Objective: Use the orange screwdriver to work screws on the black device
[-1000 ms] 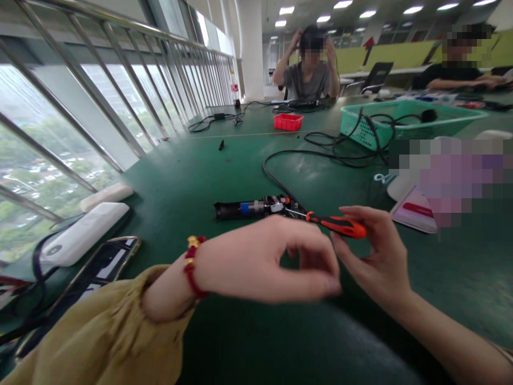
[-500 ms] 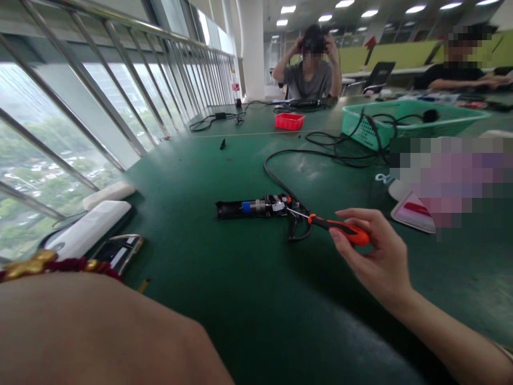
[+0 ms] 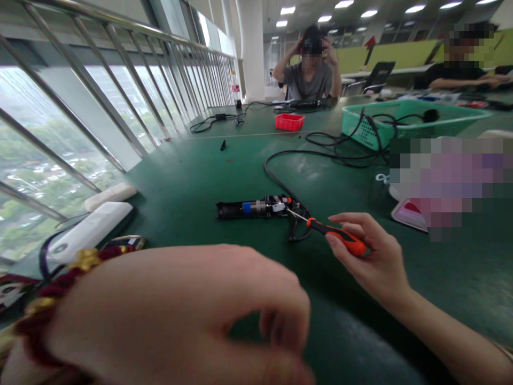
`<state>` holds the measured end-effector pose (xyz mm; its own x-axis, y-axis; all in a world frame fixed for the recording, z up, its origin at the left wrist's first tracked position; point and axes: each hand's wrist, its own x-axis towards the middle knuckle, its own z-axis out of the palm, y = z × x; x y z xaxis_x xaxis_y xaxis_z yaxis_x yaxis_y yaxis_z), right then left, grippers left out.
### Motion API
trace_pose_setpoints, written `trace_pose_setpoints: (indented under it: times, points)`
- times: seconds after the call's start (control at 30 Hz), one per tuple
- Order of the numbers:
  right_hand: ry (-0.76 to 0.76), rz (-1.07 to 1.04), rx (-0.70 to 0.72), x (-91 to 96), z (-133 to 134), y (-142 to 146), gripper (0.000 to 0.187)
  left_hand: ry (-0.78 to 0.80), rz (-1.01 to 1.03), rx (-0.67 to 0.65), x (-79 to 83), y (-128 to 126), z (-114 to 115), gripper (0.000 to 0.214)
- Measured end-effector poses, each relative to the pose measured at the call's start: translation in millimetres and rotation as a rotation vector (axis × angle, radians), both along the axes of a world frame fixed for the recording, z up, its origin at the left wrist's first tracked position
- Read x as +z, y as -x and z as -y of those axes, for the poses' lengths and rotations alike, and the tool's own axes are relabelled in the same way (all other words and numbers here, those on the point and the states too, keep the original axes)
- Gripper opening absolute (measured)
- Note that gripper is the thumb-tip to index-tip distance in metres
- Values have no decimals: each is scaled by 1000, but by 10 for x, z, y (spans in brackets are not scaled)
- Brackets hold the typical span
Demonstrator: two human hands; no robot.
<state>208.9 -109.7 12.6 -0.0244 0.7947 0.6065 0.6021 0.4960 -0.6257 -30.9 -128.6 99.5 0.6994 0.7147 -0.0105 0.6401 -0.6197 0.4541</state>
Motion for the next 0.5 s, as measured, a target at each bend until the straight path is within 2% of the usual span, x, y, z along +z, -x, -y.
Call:
trace_pose_setpoints:
  times: [0.03, 0.1, 0.17, 0.23, 0.37, 0.43, 0.5]
  points:
    - [-20, -8, -10, -1, -6, 0, 26, -2, -114, 2, 43, -54, -103, 31]
    - [-96, -30, -27, -2, -25, 0, 35, -117, -332, 175, 55, -145, -336, 27]
    - [-165, -31, -29, 1, -38, -1, 38, -267, -407, 382, -43, -210, -566, 29]
    - [-148, 1, -18, 8, -37, -2, 34, -354, -383, 505, -237, -244, -755, 38]
    - [-35, 68, 21, 13, -18, -10, 14, -418, -261, 544, -710, -227, -988, 67]
    - [-47, 56, 3, 3, -22, -15, 17, -434, -191, 532, -883, -190, -1057, 62]
    - [-98, 27, -27, -10, -32, -16, 28, -458, -108, 482, -982, -148, -1111, 51]
